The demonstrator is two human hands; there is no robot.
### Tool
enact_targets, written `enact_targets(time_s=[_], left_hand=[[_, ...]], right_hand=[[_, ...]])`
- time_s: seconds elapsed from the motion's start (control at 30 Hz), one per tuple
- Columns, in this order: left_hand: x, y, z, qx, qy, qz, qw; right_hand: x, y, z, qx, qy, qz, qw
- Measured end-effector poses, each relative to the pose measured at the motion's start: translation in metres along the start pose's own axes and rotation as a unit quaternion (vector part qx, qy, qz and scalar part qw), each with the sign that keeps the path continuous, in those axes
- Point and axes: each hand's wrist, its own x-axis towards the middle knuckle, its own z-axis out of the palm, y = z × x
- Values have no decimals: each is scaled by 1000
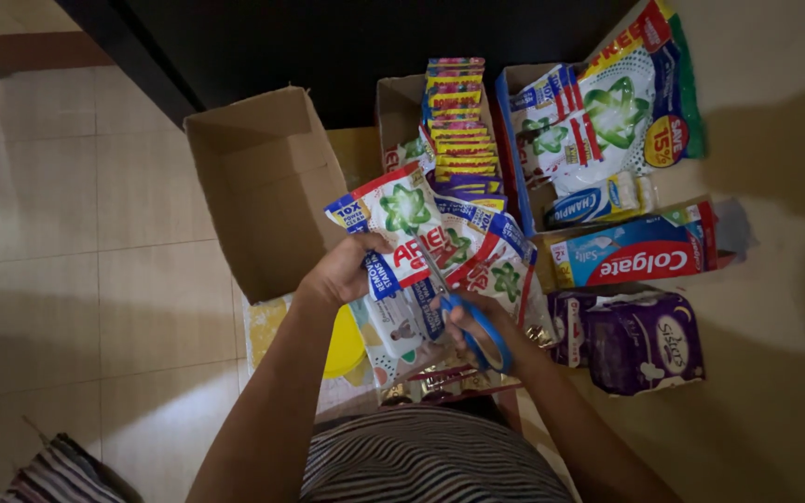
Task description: The person uses scissors to cut open multiple Ariel detergent packets and places the cut pieces into a cardboard box. The person handles the packets one at a time, cutting and discarding them into the box.
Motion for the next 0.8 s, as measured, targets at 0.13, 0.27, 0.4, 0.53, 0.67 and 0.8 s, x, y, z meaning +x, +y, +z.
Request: enact_targets(time_s=[0.13, 0.27, 0.4, 0.53, 0.67, 0.8], left_hand=[[-3, 3, 1, 5, -3, -3, 1000], [-9, 1, 7, 28, 3, -21, 999], [-10, -5, 12, 32, 2, -31, 999], [3, -18, 0, 30, -8, -30, 999], [3, -24, 1, 21, -13, -29, 999], [12, -30, -6, 21, -18, -32, 999]], right_hand=[[1, -5, 5, 45, 22, 39, 998], [14, 11, -5, 13, 12, 22, 1000], [20, 17, -6, -4, 12, 4, 1000], [17, 15, -9, 79, 19, 67, 994], [7, 8, 0, 82, 43, 80, 992], [10, 19, -6, 106, 32, 114, 987]])
